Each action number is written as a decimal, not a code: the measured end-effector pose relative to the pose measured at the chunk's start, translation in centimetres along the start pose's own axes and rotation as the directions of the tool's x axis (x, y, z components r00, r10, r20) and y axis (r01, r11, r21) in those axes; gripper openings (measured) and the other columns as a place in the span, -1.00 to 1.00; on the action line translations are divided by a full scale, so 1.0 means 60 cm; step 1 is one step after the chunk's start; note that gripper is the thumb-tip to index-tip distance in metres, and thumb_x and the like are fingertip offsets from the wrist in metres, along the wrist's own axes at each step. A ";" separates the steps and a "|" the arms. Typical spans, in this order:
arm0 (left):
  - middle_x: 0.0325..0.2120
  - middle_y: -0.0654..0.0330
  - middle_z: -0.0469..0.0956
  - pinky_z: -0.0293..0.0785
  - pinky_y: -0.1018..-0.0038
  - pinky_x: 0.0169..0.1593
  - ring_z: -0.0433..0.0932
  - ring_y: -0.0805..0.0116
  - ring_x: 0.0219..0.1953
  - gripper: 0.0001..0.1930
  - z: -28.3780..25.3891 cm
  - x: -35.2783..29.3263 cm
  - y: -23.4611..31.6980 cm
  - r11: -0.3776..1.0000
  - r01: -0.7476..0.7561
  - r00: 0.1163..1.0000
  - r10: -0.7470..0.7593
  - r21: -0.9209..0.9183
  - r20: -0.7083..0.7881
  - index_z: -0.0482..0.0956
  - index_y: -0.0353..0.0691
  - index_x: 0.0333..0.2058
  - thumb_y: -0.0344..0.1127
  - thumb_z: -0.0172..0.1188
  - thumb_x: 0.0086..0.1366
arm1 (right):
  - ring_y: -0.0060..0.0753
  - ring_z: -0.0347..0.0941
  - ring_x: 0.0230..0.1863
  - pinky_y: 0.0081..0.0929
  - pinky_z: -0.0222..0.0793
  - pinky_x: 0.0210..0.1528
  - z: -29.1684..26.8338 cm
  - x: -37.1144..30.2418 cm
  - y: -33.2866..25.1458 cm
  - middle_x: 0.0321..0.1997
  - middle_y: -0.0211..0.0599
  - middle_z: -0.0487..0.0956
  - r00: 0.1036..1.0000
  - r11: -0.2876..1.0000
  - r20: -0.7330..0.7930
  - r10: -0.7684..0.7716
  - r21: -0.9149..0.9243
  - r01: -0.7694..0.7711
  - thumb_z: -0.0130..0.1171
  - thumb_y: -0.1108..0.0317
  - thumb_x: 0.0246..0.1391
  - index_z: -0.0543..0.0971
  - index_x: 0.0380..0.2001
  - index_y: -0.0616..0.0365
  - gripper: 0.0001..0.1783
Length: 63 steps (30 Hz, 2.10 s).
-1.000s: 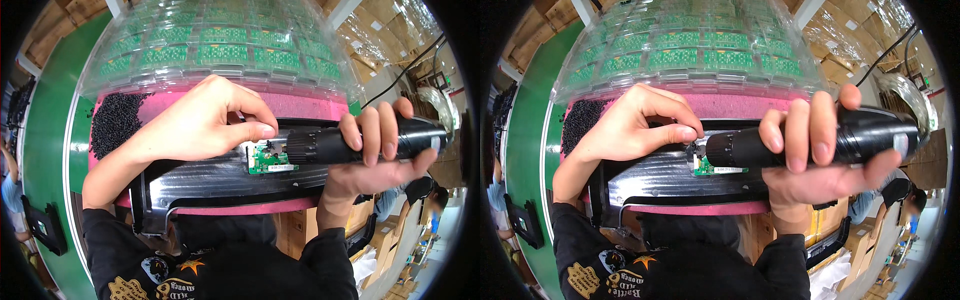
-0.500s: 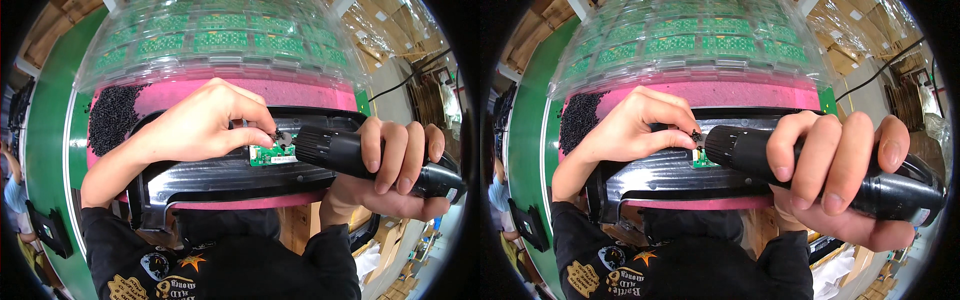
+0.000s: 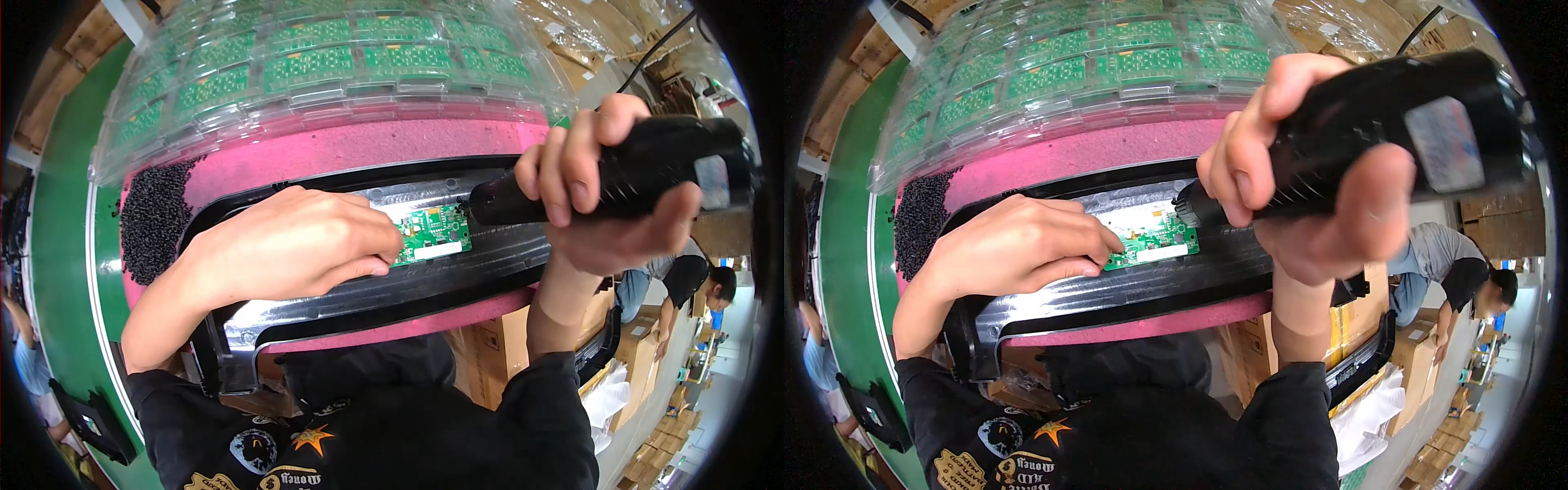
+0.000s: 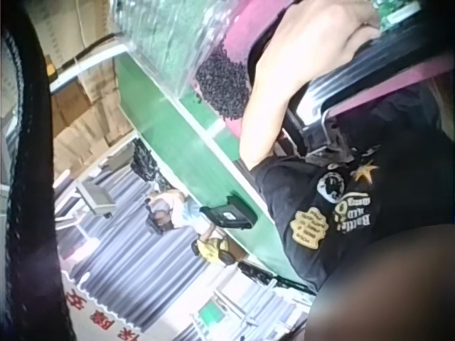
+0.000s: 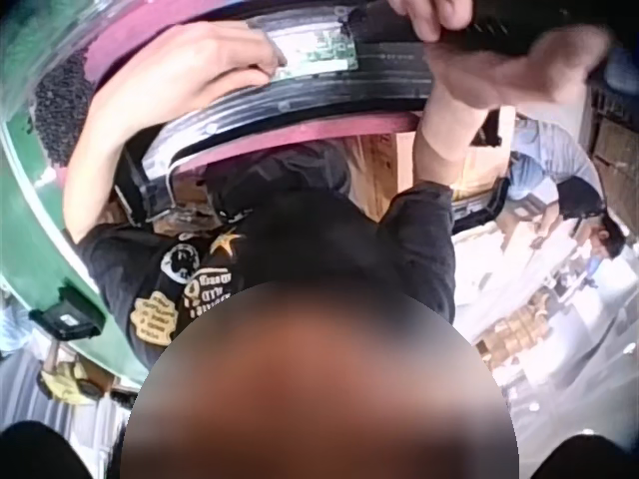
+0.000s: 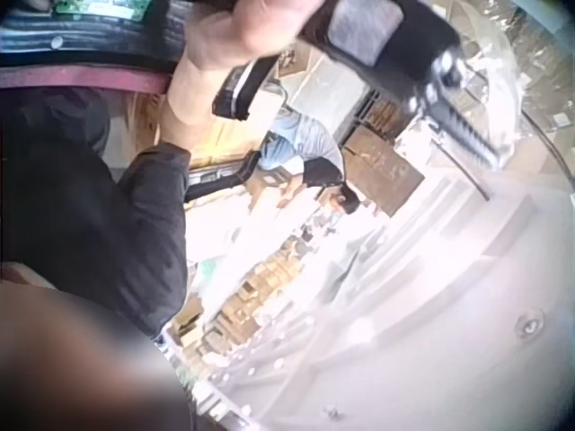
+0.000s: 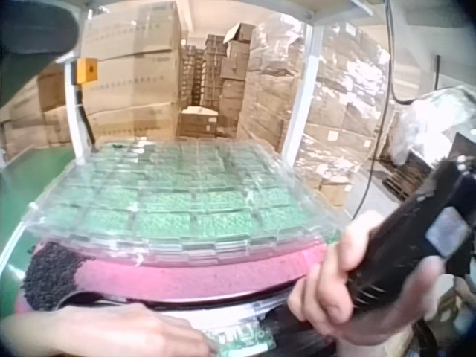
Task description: The worker is assembling an electronic component by securing a PCB into a plastic housing using an electric screwdriver.
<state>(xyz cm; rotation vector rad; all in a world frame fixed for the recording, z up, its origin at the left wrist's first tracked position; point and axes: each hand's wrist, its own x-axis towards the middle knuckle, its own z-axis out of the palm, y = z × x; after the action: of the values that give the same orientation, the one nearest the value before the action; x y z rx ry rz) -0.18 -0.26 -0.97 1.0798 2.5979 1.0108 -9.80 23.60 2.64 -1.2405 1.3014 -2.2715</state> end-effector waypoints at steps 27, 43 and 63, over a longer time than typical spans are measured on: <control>0.05 0.21 0.54 0.58 0.19 -0.31 0.62 0.07 -0.18 -0.72 -0.014 -0.013 0.030 0.953 0.279 0.927 -0.300 0.119 0.227 0.48 -0.18 0.01 -0.26 0.07 0.36 | -0.60 0.22 -0.70 -0.64 0.17 -0.65 0.022 -0.005 0.048 -0.66 -0.38 0.36 0.983 0.995 -0.156 0.098 0.041 -0.093 0.36 0.06 -0.01 0.33 -0.23 0.22 -0.46; -0.42 0.06 0.65 0.55 0.37 -0.35 0.66 0.16 -0.40 -0.85 -0.022 -0.002 0.021 0.980 0.039 0.917 -0.112 -0.193 -0.382 0.61 -0.38 -0.31 -0.46 0.32 0.14 | -0.67 0.31 -0.70 -0.52 0.31 -0.51 0.086 0.048 -0.040 -0.58 -0.56 0.40 0.991 0.975 0.042 -0.126 0.191 0.116 0.14 -0.19 0.09 0.34 -0.21 0.06 -0.46; -0.53 0.05 0.55 0.49 0.31 -0.42 0.57 0.07 -0.48 -0.83 0.000 -0.005 0.002 0.986 -0.045 0.871 0.117 0.159 -0.477 0.54 -0.36 -0.36 -0.57 0.31 0.02 | -0.64 0.24 -0.71 -0.53 0.24 -0.49 0.085 0.021 0.013 -0.61 -0.56 0.34 0.999 0.974 -0.033 -0.037 0.222 0.044 0.09 -0.32 0.06 0.35 -0.19 0.04 -0.38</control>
<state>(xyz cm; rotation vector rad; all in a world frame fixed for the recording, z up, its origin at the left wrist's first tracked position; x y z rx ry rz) 0.10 -0.44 -0.93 1.0885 3.0850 1.2736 -6.81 19.45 3.96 -1.1698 1.0034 -2.3939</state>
